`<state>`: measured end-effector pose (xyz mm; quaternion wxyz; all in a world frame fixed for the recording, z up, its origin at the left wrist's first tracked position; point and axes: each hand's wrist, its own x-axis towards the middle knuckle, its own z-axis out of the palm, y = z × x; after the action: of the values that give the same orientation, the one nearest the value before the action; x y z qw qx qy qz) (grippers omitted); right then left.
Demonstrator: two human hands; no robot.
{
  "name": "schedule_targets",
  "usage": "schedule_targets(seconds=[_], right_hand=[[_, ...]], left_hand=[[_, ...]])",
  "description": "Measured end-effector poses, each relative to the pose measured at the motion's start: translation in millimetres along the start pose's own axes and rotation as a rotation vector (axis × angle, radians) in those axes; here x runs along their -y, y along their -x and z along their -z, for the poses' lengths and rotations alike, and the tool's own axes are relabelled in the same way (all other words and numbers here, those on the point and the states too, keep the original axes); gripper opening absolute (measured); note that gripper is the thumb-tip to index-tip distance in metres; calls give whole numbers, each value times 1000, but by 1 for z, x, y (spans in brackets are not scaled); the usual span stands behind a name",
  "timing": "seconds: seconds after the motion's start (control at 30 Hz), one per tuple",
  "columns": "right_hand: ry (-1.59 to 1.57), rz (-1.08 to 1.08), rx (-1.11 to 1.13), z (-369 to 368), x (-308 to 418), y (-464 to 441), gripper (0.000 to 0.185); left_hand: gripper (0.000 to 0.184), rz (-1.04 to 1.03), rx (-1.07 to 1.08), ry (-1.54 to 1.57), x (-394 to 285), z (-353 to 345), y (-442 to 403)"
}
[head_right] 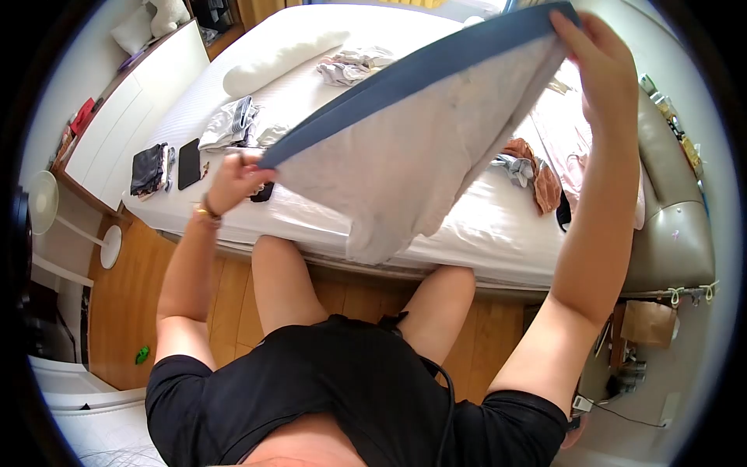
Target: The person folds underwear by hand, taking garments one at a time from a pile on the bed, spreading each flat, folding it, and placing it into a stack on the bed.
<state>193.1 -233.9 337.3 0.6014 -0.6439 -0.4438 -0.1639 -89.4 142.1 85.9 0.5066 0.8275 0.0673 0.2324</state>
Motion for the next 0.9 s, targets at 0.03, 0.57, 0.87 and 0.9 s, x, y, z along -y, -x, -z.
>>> schedule_targets(seconds=[0.03,0.57,0.87,0.9], right_hand=[[9,-26,-9,7,-2,14,28],[-252,-287,-139,24,-54,88,18],[186,-598,93,-49,-315,135,26],[258,-585,106,-56,-346,141,27]], left_hand=[[22,-56,39,22,-22,19,3],[40,-116,-171,469,-102,54,-39],[34,350,-332,-10,134,-34,-137],[32,348,-368,-78,149,-47,-143]])
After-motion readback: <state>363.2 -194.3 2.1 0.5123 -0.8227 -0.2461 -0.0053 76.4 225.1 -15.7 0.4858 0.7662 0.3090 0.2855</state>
